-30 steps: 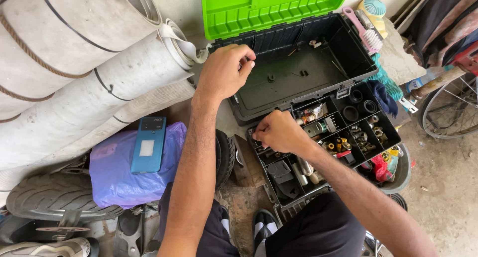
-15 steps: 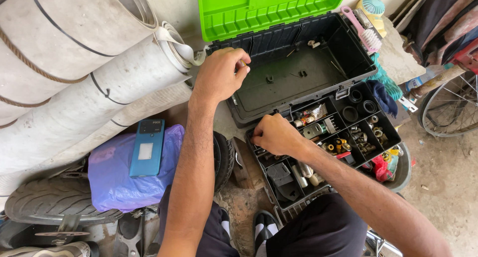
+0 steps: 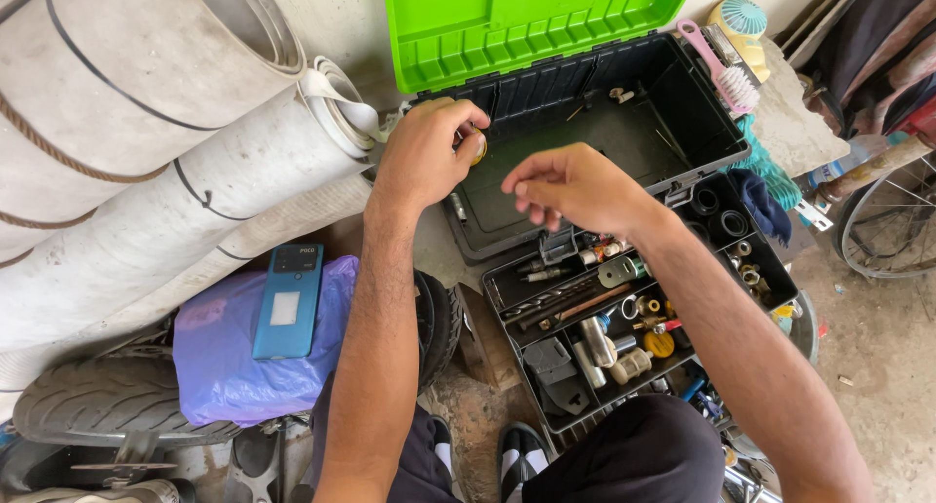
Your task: The person organizes a green toolbox by picking up various small parts, tools, and hardware from the lid and compartments. They place items into a nearby bucket and rearrange contents within the case, including a roll of tape and a blue-handled tool.
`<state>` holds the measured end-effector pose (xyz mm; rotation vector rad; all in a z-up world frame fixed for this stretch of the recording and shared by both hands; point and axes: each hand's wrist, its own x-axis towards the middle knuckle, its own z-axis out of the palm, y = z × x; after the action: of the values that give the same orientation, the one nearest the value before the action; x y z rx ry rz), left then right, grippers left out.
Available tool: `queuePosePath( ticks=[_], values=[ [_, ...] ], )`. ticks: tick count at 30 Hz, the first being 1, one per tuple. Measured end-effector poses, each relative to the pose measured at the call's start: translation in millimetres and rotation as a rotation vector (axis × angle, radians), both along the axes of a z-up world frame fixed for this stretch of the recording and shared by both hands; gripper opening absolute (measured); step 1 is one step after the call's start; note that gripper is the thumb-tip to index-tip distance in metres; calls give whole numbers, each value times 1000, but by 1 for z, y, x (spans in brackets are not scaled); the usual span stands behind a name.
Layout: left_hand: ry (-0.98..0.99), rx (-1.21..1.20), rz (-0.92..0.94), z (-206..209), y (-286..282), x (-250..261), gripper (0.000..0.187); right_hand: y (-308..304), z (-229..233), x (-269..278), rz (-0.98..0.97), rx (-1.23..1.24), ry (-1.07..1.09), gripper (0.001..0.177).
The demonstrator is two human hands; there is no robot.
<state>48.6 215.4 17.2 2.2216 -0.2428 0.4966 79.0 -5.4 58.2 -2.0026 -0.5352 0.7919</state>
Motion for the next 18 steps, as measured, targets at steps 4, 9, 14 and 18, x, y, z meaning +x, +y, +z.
queuePosePath(
  ticks=[4,9,14,18],
  values=[
    [-77,4,91,-5,4,9,9,8,-31,38,-72,54,-28,20],
    [-186,-3,92,-20,10,23,10,34,-61,68,-176,-104,-465,26],
    [-103,-54,104,-36,9,34,9,56,-83,84,89,-320,-1002,19],
    [-100,186,142,-41,7,39,7,64,-94,94,210,-484,-1140,16]
  ],
)
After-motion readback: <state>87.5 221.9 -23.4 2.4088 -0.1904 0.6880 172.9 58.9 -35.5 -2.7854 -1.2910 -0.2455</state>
